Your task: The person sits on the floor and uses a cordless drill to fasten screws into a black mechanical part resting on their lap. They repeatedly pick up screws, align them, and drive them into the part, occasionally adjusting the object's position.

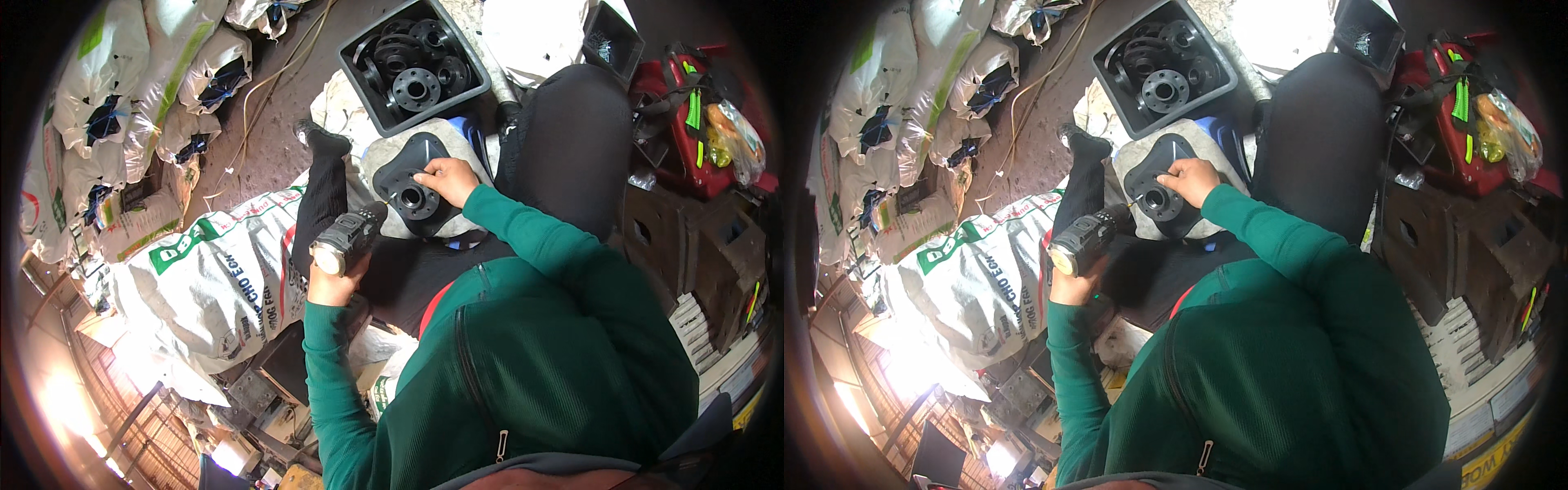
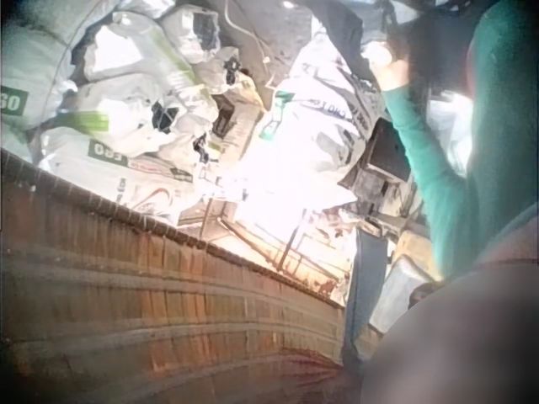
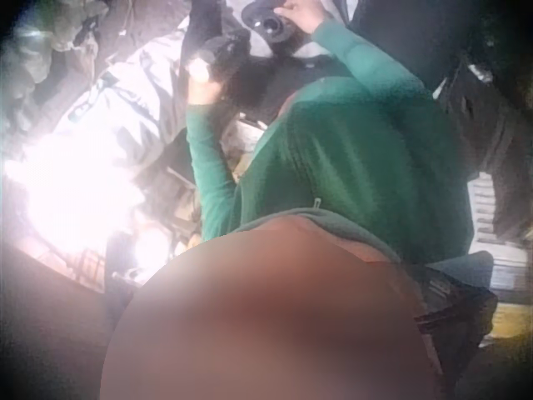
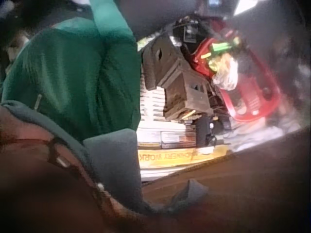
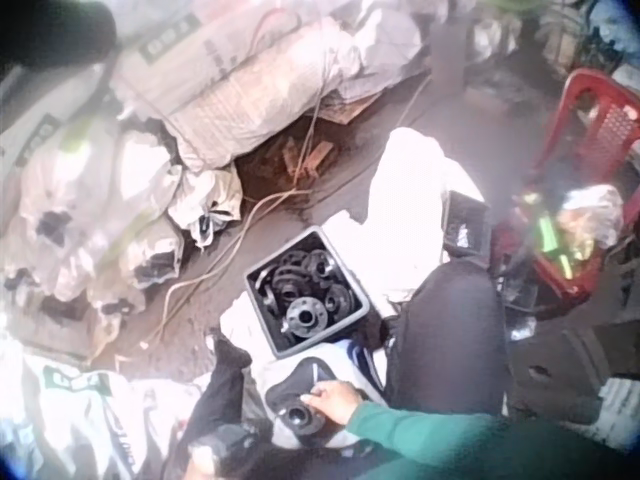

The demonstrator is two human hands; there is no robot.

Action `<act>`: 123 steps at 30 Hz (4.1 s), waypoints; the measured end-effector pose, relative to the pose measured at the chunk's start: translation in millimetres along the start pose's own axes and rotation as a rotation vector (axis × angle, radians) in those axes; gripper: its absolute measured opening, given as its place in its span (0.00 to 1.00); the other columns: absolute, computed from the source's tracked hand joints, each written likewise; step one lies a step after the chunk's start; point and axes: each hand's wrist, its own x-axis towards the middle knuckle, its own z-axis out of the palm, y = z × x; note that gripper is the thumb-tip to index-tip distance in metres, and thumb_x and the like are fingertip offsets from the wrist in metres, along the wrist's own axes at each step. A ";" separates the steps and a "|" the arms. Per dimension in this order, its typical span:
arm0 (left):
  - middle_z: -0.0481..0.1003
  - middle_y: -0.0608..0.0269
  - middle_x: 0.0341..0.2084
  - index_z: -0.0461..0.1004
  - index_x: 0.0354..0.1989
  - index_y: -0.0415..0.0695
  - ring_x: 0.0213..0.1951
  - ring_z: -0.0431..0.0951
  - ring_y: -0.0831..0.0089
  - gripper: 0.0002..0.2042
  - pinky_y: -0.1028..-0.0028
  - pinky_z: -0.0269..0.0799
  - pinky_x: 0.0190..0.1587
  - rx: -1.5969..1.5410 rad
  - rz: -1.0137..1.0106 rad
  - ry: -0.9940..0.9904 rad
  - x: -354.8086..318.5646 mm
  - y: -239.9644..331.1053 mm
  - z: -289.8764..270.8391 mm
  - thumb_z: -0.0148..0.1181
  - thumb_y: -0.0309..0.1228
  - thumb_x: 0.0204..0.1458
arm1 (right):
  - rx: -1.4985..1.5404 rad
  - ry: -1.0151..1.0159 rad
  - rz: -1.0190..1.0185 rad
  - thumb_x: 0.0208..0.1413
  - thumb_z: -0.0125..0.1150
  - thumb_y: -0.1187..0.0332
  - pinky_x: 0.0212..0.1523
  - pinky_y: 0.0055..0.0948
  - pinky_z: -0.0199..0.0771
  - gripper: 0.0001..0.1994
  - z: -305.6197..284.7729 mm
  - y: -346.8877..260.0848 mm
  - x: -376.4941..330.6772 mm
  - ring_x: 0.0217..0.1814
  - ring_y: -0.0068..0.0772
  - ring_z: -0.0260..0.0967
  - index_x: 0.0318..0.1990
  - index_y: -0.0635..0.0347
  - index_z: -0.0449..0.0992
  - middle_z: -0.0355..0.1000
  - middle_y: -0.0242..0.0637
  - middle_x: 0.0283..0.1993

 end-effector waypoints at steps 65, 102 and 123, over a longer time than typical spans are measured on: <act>0.79 0.61 0.36 0.77 0.43 0.40 0.37 0.78 0.70 0.17 0.69 0.74 0.42 -0.222 0.310 0.113 -85.0 -6.0 31.5 0.71 0.27 0.43 | 0.797 -0.667 0.384 0.56 0.60 0.75 0.39 0.21 0.83 0.10 -33.2 -15.8 -54.2 0.41 0.27 0.77 0.46 0.65 0.73 0.75 0.41 0.42; 0.77 0.52 0.41 0.71 0.49 0.35 0.43 0.78 0.59 0.24 0.67 0.72 0.48 0.024 0.431 0.140 -50.4 -2.7 -3.7 0.67 0.25 0.41 | -0.217 0.169 -0.395 0.64 0.46 0.53 0.34 0.47 0.65 0.23 19.0 13.9 3.0 0.32 0.56 0.68 0.27 0.64 0.73 0.70 0.50 0.27; 0.75 0.51 0.46 0.69 0.53 0.39 0.47 0.77 0.57 0.26 0.66 0.72 0.51 0.016 0.388 0.057 2.3 14.0 -1.8 0.68 0.28 0.43 | -0.127 0.275 -0.477 0.64 0.47 0.58 0.28 0.43 0.63 0.21 24.3 22.9 0.2 0.26 0.52 0.66 0.23 0.64 0.71 0.66 0.46 0.23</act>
